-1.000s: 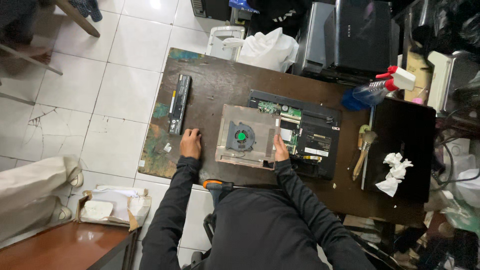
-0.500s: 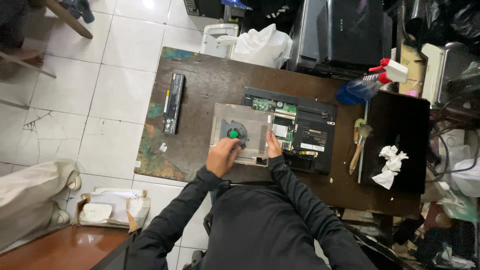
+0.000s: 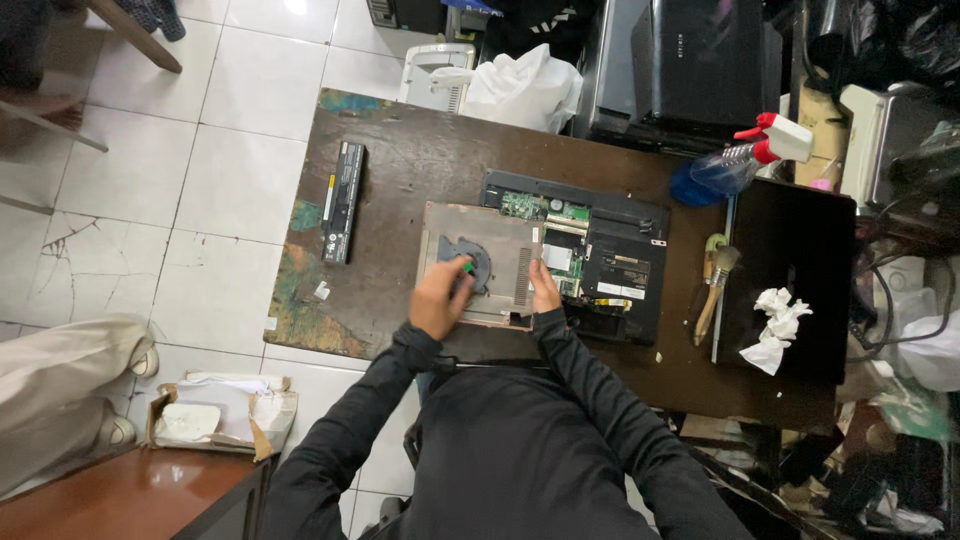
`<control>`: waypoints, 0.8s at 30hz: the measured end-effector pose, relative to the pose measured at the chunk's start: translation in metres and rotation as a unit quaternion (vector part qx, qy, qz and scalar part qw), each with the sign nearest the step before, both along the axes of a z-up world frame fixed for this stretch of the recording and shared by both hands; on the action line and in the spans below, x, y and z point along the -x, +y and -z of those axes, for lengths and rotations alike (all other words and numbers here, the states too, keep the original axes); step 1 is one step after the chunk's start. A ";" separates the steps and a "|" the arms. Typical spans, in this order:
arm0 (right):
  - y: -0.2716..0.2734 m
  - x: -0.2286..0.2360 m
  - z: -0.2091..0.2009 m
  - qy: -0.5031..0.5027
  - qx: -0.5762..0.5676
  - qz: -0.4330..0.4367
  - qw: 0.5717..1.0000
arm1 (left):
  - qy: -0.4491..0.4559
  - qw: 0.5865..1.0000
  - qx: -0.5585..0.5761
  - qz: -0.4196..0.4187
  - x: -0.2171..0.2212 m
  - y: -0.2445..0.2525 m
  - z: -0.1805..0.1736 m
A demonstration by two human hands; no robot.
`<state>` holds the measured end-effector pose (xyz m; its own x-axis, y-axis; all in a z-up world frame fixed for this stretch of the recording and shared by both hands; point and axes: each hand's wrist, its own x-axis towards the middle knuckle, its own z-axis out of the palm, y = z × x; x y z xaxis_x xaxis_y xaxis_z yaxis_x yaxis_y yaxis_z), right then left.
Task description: The person removes the battery from the back of a laptop, then opens the bottom cover to access the internals. They remove the cooling fan and heat sink assembly, brush it, and place it aside. The person then removes the hard drive and sets it on the table.
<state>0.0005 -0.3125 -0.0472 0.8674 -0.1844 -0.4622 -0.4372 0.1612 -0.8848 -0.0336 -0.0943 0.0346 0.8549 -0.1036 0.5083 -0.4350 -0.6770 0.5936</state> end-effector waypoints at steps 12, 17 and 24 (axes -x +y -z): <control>-0.028 -0.003 -0.001 0.007 0.035 0.045 0.998 | 0.151 0.973 -0.080 -0.158 -0.068 0.082 0.020; -0.030 -0.005 0.009 -0.024 -0.003 0.057 0.998 | 0.182 0.961 -0.158 -0.137 -0.089 0.079 0.035; -0.024 -0.002 0.006 -0.022 -0.005 0.053 0.998 | 0.114 0.960 -0.218 -0.130 -0.104 0.081 0.033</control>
